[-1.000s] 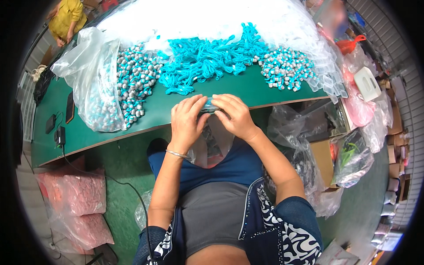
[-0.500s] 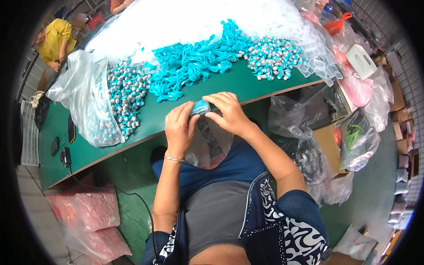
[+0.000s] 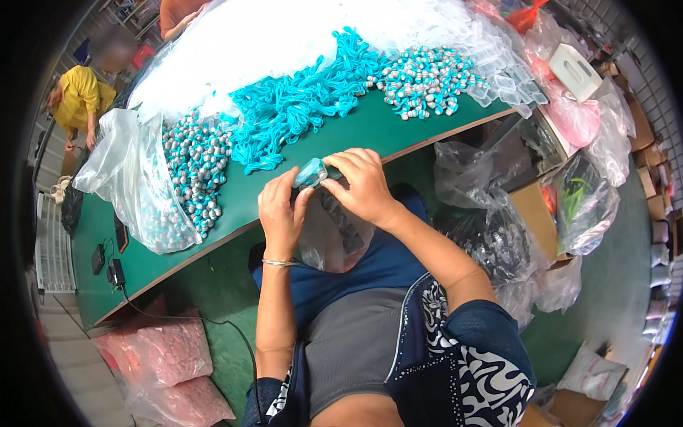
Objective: Sorting small blue plastic components into clear plastic boxes.
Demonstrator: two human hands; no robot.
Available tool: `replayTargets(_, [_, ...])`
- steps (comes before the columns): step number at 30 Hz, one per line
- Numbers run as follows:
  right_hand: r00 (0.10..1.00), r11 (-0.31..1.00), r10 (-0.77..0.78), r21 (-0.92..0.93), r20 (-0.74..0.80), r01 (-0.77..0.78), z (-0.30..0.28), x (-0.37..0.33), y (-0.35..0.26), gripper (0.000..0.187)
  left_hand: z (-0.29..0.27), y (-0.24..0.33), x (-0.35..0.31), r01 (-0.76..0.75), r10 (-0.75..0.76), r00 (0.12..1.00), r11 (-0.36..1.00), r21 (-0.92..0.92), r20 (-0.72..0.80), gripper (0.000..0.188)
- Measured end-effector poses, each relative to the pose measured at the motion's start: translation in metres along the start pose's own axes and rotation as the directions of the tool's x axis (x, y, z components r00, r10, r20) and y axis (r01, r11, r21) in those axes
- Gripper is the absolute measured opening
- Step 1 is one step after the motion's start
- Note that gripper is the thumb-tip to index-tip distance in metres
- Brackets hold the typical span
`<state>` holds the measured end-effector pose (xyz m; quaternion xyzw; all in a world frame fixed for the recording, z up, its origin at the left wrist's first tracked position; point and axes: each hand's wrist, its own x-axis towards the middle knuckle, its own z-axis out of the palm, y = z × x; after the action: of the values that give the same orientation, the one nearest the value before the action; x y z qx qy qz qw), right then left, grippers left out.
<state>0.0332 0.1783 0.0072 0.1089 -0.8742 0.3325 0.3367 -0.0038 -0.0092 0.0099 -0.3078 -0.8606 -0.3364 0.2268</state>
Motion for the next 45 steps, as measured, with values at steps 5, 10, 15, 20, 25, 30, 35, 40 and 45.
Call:
replayTargets(5, [1.0,1.0,0.02,-0.017,0.017,-0.02,0.001,0.001,-0.002,0.04,0.002,0.0,-0.001,-0.015,0.015,0.999,1.0,0.006,-0.03,0.046])
replayTargets(10, [0.999,0.999,0.029,-0.033,0.045,-0.027,0.001,0.001,-0.004,0.042,0.004,0.0,-0.001,-0.017,0.017,0.999,1.0,0.014,-0.04,0.047])
replayTargets(15, [0.989,0.961,-0.147,-0.232,0.033,0.151,-0.006,0.004,-0.003,0.037,0.007,-0.001,-0.002,-0.025,0.027,0.998,0.999,0.039,-0.052,0.048])
replayTargets(20, [0.969,0.936,-0.242,-0.253,0.042,0.245,-0.01,0.01,0.006,0.032,0.009,0.0,-0.001,-0.027,0.031,0.998,0.997,0.067,-0.063,0.046])
replayTargets(25, [0.978,0.987,-0.133,-0.07,0.162,0.146,-0.016,0.022,0.015,0.032,0.006,0.003,0.002,-0.01,0.012,0.999,0.998,0.055,-0.049,0.04])
replayTargets(30, [0.947,0.97,-0.212,0.17,0.243,0.174,-0.015,0.039,0.018,0.035,0.004,0.003,0.004,-0.029,0.031,0.997,0.999,0.037,-0.064,0.038])
replayTargets(35, [0.926,0.958,-0.229,0.238,0.299,0.16,-0.015,0.037,0.023,0.037,-0.003,0.001,0.002,-0.063,0.063,0.998,0.998,-0.006,-0.009,0.037])
replayTargets(40, [0.923,0.945,-0.207,0.309,0.325,0.103,-0.018,0.033,0.017,0.031,-0.008,-0.001,0.0,-0.072,0.072,0.997,0.991,-0.112,-0.002,0.033])
replayTargets(45, [0.904,0.931,-0.19,0.361,0.384,0.042,-0.02,0.032,0.011,0.026,-0.015,-0.003,0.001,-0.077,0.085,0.996,0.97,-0.23,0.023,0.027])
